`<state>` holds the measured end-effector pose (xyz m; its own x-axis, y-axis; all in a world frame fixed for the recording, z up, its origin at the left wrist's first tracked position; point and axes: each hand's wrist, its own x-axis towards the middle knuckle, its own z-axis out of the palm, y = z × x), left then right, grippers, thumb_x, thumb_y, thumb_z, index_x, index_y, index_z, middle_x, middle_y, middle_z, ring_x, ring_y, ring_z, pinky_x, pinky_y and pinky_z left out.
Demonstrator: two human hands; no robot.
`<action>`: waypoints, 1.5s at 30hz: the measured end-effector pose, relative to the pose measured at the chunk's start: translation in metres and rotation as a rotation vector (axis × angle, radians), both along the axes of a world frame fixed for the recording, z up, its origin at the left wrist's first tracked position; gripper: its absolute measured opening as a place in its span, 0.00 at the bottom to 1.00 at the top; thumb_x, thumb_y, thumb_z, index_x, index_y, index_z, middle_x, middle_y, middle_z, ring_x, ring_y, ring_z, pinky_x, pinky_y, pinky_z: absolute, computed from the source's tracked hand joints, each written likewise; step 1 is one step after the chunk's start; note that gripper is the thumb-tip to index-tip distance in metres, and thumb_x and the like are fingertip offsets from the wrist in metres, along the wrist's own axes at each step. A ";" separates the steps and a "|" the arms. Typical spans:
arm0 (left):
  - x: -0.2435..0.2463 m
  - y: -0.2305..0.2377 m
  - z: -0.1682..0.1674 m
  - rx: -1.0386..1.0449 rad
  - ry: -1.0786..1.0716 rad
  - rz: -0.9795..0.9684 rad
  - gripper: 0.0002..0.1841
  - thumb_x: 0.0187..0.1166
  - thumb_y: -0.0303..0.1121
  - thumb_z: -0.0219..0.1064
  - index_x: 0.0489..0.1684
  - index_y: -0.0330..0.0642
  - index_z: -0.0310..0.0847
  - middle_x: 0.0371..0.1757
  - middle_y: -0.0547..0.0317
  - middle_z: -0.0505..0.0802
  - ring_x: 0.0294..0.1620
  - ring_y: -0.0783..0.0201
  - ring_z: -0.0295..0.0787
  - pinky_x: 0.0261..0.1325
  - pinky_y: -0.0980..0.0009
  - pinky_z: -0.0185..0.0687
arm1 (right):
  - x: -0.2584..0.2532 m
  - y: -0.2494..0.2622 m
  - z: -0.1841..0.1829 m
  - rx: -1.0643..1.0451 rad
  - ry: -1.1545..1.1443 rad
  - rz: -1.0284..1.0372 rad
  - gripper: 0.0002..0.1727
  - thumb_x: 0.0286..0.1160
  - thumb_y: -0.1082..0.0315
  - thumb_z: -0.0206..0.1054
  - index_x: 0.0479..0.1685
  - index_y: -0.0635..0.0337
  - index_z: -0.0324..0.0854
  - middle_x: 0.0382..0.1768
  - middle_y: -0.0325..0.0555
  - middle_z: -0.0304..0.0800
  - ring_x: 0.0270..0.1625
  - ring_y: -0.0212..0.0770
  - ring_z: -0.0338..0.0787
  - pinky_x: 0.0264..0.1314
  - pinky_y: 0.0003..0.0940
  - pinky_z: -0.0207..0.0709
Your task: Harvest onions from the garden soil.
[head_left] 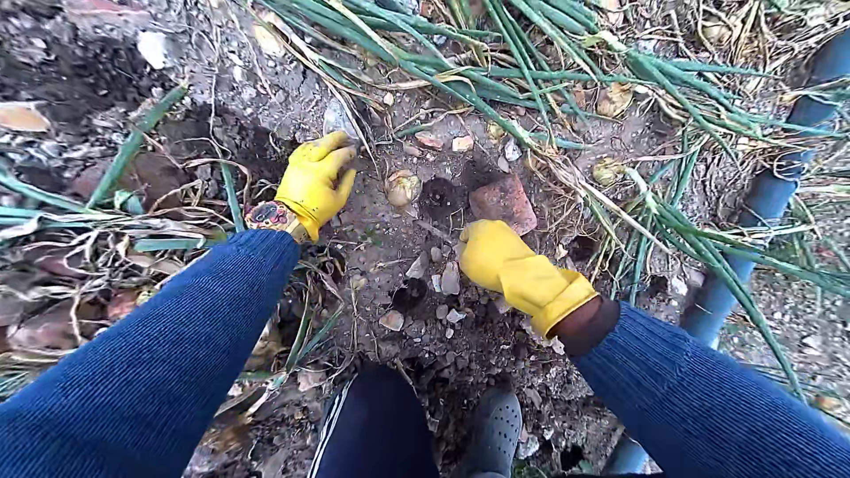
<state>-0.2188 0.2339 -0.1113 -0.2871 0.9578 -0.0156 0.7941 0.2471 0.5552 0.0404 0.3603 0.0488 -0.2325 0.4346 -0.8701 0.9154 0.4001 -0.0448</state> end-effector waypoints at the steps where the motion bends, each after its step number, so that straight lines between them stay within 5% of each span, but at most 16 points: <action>1: -0.001 -0.002 -0.006 0.040 0.000 -0.029 0.19 0.86 0.38 0.58 0.69 0.41 0.85 0.83 0.47 0.79 0.84 0.45 0.74 0.88 0.45 0.61 | -0.014 0.004 0.006 0.009 -0.016 -0.006 0.10 0.72 0.59 0.68 0.34 0.57 0.87 0.32 0.54 0.90 0.37 0.56 0.91 0.36 0.63 0.82; 3: -0.003 -0.002 0.001 0.129 0.005 -0.007 0.17 0.87 0.35 0.57 0.65 0.40 0.87 0.77 0.47 0.85 0.79 0.47 0.80 0.84 0.48 0.70 | -0.036 0.006 0.016 0.000 -0.045 0.022 0.11 0.65 0.62 0.72 0.20 0.56 0.80 0.24 0.52 0.85 0.27 0.53 0.87 0.26 0.57 0.77; 5: -0.019 0.016 0.022 0.194 0.036 0.088 0.17 0.87 0.36 0.58 0.63 0.41 0.88 0.74 0.47 0.88 0.76 0.48 0.83 0.81 0.51 0.74 | -0.046 0.009 0.018 -0.030 -0.059 0.026 0.13 0.63 0.63 0.73 0.18 0.57 0.79 0.24 0.52 0.85 0.28 0.52 0.87 0.26 0.57 0.77; 9: -0.058 0.068 0.028 0.038 0.056 0.236 0.28 0.83 0.51 0.61 0.77 0.46 0.79 0.87 0.49 0.75 0.90 0.50 0.64 0.92 0.50 0.56 | -0.037 0.019 0.011 -0.073 -0.075 -0.128 0.17 0.77 0.57 0.67 0.24 0.60 0.84 0.28 0.54 0.89 0.30 0.52 0.90 0.33 0.57 0.83; 13: -0.066 0.082 -0.014 0.075 0.093 0.283 0.28 0.83 0.54 0.60 0.79 0.53 0.78 0.93 0.51 0.66 0.97 0.48 0.49 0.96 0.41 0.35 | -0.029 0.007 0.001 -0.002 -0.040 -0.204 0.13 0.69 0.59 0.70 0.23 0.58 0.83 0.29 0.54 0.88 0.34 0.55 0.90 0.33 0.61 0.80; 15: -0.055 0.084 -0.015 0.072 0.094 0.282 0.27 0.84 0.52 0.58 0.78 0.53 0.79 0.93 0.51 0.65 0.97 0.48 0.48 0.96 0.41 0.35 | -0.008 -0.014 0.002 0.052 0.030 -0.125 0.09 0.70 0.61 0.71 0.41 0.56 0.86 0.37 0.55 0.91 0.41 0.59 0.93 0.39 0.64 0.85; 17: -0.058 0.086 -0.012 0.065 0.102 0.278 0.27 0.84 0.52 0.58 0.78 0.52 0.78 0.93 0.49 0.64 0.97 0.47 0.48 0.96 0.40 0.36 | 0.008 -0.050 -0.007 0.075 0.096 -0.066 0.18 0.77 0.63 0.65 0.64 0.58 0.82 0.41 0.58 0.93 0.44 0.61 0.95 0.43 0.64 0.87; 19: -0.058 0.081 -0.012 0.058 0.118 0.266 0.27 0.84 0.52 0.56 0.79 0.52 0.78 0.93 0.49 0.65 0.97 0.48 0.49 0.96 0.40 0.36 | 0.024 -0.072 -0.022 0.027 0.096 -0.233 0.21 0.86 0.60 0.58 0.75 0.53 0.78 0.46 0.57 0.94 0.49 0.59 0.95 0.50 0.62 0.88; 22: -0.061 0.083 -0.021 0.114 0.166 0.278 0.25 0.85 0.50 0.55 0.77 0.53 0.80 0.92 0.50 0.68 0.96 0.49 0.51 0.96 0.42 0.38 | 0.005 -0.044 -0.018 -0.055 0.115 -0.599 0.13 0.83 0.57 0.64 0.55 0.53 0.87 0.39 0.53 0.93 0.39 0.53 0.94 0.41 0.58 0.87; 26: -0.058 0.070 -0.018 0.069 0.151 0.238 0.26 0.85 0.48 0.52 0.78 0.52 0.78 0.93 0.49 0.66 0.96 0.47 0.49 0.96 0.41 0.36 | -0.034 0.020 -0.018 -0.048 0.050 -0.439 0.12 0.69 0.57 0.70 0.23 0.54 0.85 0.25 0.50 0.87 0.30 0.50 0.88 0.29 0.58 0.79; 28: -0.060 0.080 -0.019 0.114 0.157 0.240 0.25 0.85 0.48 0.52 0.77 0.52 0.78 0.92 0.48 0.67 0.96 0.46 0.50 0.95 0.40 0.37 | -0.035 0.030 -0.018 -0.031 0.036 -0.334 0.10 0.67 0.58 0.70 0.26 0.54 0.85 0.27 0.51 0.88 0.32 0.52 0.89 0.30 0.60 0.79; 32: -0.059 0.076 -0.016 0.085 0.151 0.241 0.25 0.85 0.48 0.52 0.77 0.52 0.78 0.92 0.48 0.66 0.96 0.46 0.49 0.96 0.40 0.36 | -0.016 -0.006 -0.021 -0.107 -0.030 -0.302 0.13 0.72 0.58 0.70 0.48 0.53 0.89 0.42 0.53 0.93 0.46 0.55 0.94 0.45 0.63 0.86; 34: -0.056 0.081 -0.016 0.084 0.141 0.227 0.26 0.85 0.48 0.52 0.78 0.52 0.78 0.93 0.48 0.66 0.96 0.46 0.49 0.96 0.40 0.36 | -0.009 -0.002 -0.024 -0.115 -0.026 -0.427 0.13 0.74 0.55 0.69 0.40 0.54 0.91 0.37 0.53 0.92 0.41 0.54 0.92 0.42 0.62 0.84; 37: -0.062 0.085 -0.020 0.095 0.159 0.242 0.25 0.85 0.47 0.52 0.77 0.50 0.78 0.92 0.45 0.66 0.96 0.44 0.50 0.95 0.39 0.36 | -0.049 0.009 -0.004 -0.116 -0.051 -0.351 0.13 0.68 0.59 0.71 0.22 0.58 0.82 0.28 0.53 0.88 0.33 0.53 0.89 0.31 0.58 0.80; 42: -0.054 0.085 -0.014 0.070 0.131 0.232 0.26 0.85 0.47 0.53 0.79 0.51 0.77 0.93 0.46 0.64 0.97 0.46 0.46 0.96 0.40 0.33 | -0.049 0.027 0.001 -0.056 -0.055 -0.243 0.12 0.62 0.61 0.75 0.20 0.57 0.81 0.27 0.52 0.87 0.32 0.53 0.89 0.28 0.59 0.80; 45: -0.066 0.090 -0.017 0.070 0.155 0.252 0.25 0.84 0.46 0.53 0.78 0.51 0.78 0.92 0.45 0.65 0.97 0.45 0.47 0.96 0.40 0.34 | -0.071 0.012 -0.005 -0.099 -0.045 -0.203 0.08 0.67 0.63 0.73 0.27 0.57 0.83 0.32 0.53 0.89 0.36 0.55 0.92 0.31 0.59 0.82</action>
